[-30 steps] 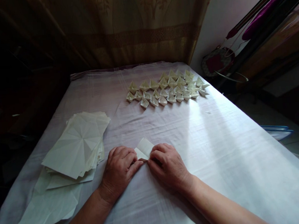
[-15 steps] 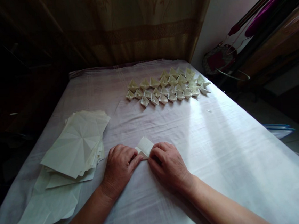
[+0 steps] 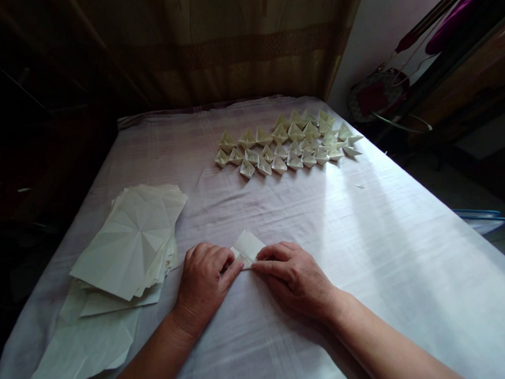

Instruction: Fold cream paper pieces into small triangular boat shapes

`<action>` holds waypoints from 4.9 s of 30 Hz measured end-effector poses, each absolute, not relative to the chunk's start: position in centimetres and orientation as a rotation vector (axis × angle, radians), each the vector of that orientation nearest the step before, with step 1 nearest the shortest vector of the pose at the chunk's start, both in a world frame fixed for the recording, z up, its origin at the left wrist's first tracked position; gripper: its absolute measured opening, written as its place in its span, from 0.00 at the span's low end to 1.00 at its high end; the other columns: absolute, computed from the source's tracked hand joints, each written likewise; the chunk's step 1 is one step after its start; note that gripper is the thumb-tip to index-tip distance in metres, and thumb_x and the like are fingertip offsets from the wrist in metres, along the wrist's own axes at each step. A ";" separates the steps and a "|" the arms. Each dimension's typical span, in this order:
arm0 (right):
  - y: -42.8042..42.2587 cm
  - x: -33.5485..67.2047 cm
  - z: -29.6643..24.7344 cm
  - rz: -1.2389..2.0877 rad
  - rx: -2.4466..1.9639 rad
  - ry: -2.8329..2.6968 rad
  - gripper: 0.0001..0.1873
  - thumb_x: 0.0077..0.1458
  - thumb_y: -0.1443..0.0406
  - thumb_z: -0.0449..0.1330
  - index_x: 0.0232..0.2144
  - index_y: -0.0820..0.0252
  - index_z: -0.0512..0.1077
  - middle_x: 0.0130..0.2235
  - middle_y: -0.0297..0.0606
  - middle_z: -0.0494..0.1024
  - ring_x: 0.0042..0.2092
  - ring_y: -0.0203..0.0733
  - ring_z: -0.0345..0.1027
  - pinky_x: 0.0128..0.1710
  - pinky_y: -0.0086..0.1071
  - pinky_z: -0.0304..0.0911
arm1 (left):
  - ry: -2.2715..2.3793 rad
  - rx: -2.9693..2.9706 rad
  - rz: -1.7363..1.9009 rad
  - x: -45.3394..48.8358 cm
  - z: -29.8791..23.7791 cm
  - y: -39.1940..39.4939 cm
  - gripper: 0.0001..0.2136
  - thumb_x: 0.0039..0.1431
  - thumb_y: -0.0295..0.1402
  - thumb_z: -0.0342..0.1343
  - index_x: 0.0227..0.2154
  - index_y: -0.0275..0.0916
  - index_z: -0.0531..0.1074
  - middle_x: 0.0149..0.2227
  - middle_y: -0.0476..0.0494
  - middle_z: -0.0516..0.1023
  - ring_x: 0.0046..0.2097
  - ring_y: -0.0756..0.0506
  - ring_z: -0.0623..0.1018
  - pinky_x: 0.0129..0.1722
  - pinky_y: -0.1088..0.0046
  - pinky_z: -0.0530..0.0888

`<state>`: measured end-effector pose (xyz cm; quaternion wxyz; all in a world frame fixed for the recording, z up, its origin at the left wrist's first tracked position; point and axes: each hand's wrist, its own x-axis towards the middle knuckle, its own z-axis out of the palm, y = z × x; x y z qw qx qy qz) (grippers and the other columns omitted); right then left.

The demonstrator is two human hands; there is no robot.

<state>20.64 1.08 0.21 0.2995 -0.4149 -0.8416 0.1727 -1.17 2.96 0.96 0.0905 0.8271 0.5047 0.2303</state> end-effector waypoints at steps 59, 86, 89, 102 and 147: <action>0.5 20.0 1.7 0.381 -1.130 -2.407 0.08 0.58 0.69 0.57 0.37 0.57 0.76 0.39 0.38 0.76 0.39 0.43 0.64 0.38 0.37 0.56 | 1.474 2.419 0.650 -1.2 1.2 2.9 0.10 0.59 0.34 0.60 0.25 0.41 0.68 0.26 0.51 0.72 0.34 0.45 0.70 0.38 0.66 0.61; 0.5 19.5 1.8 0.364 -1.228 -2.488 0.18 0.61 0.66 0.59 0.53 0.52 0.73 0.41 0.40 0.74 0.42 0.44 0.61 0.41 0.38 0.53 | 1.533 2.324 0.597 -1.3 1.0 2.7 0.04 0.60 0.34 0.58 0.31 0.42 0.70 0.29 0.50 0.74 0.36 0.43 0.72 0.40 0.64 0.64; 0.5 19.5 1.9 0.375 -1.247 -2.495 0.17 0.60 0.66 0.59 0.51 0.52 0.74 0.41 0.40 0.74 0.42 0.44 0.62 0.41 0.38 0.52 | 1.521 2.312 0.602 -1.4 1.0 2.6 0.03 0.60 0.33 0.56 0.31 0.42 0.69 0.31 0.49 0.75 0.37 0.43 0.72 0.42 0.64 0.65; 0.4 19.5 1.8 0.388 -1.277 -2.481 0.15 0.60 0.66 0.59 0.49 0.51 0.75 0.42 0.38 0.75 0.44 0.44 0.63 0.42 0.38 0.53 | 1.525 2.310 0.582 -2.3 1.0 2.5 0.03 0.61 0.33 0.55 0.31 0.43 0.70 0.34 0.48 0.76 0.40 0.42 0.72 0.43 0.62 0.66; 0.9 20.1 -0.6 0.406 -1.174 -2.132 0.18 0.52 0.74 0.58 0.44 0.56 0.78 0.45 0.40 0.77 0.46 0.44 0.68 0.48 0.40 0.60 | 1.499 2.868 0.290 -0.8 3.3 1.3 0.04 0.60 0.34 0.60 0.35 0.40 0.75 0.35 0.43 0.78 0.42 0.39 0.75 0.61 0.46 0.58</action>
